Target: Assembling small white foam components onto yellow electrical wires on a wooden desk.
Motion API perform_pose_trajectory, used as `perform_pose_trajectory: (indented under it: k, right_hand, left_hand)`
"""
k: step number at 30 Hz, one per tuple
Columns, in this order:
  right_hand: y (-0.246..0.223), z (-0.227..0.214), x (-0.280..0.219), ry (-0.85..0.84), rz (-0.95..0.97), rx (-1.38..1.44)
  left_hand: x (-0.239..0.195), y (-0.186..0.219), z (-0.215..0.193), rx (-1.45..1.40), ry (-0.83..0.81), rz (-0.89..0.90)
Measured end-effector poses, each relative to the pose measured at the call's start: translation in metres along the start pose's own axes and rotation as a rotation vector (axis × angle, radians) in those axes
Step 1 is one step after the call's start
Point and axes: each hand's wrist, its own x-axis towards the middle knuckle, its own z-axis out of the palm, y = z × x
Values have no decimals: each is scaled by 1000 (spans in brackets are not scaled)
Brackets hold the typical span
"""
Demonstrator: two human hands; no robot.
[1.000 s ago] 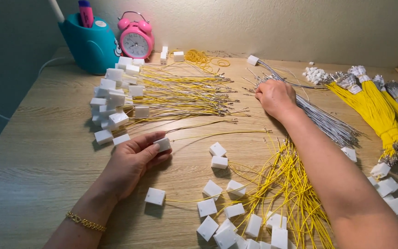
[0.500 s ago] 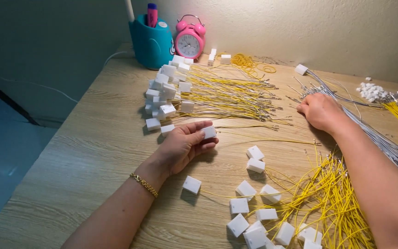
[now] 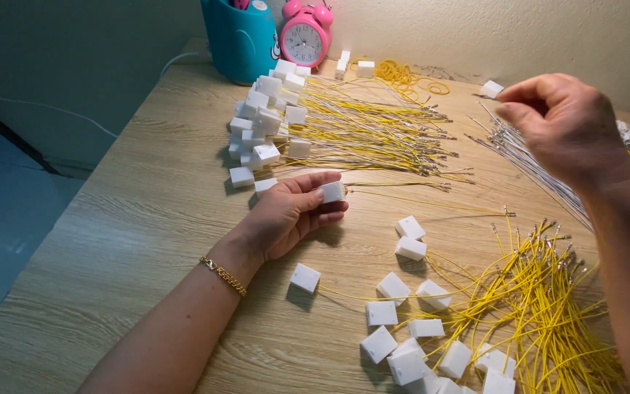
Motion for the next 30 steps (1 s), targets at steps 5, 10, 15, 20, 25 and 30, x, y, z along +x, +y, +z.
perform_pose_trajectory:
  k: [5, 10, 15, 20, 25, 30]
  right_hand:
    - [-74, 25, -20, -166, -327, 232]
    - [-95, 62, -30, -345, -364, 175]
    - [-91, 81, -38, -308, -132, 213]
    - [-79, 94, -41, -301, -78, 250]
    - [-76, 97, -42, -315, -28, 233]
    - [-80, 96, -43, -304, -22, 267]
  left_hand:
    - [-2, 1, 0, 28, -18, 3]
    - [0, -2, -5, 8, -51, -13]
    - [11, -11, -23, -53, -164, -39]
    - [10, -11, -23, -62, -160, -42]
    - [6, -9, -20, -58, -131, -35]
    - [5, -10, -19, -45, -139, 1]
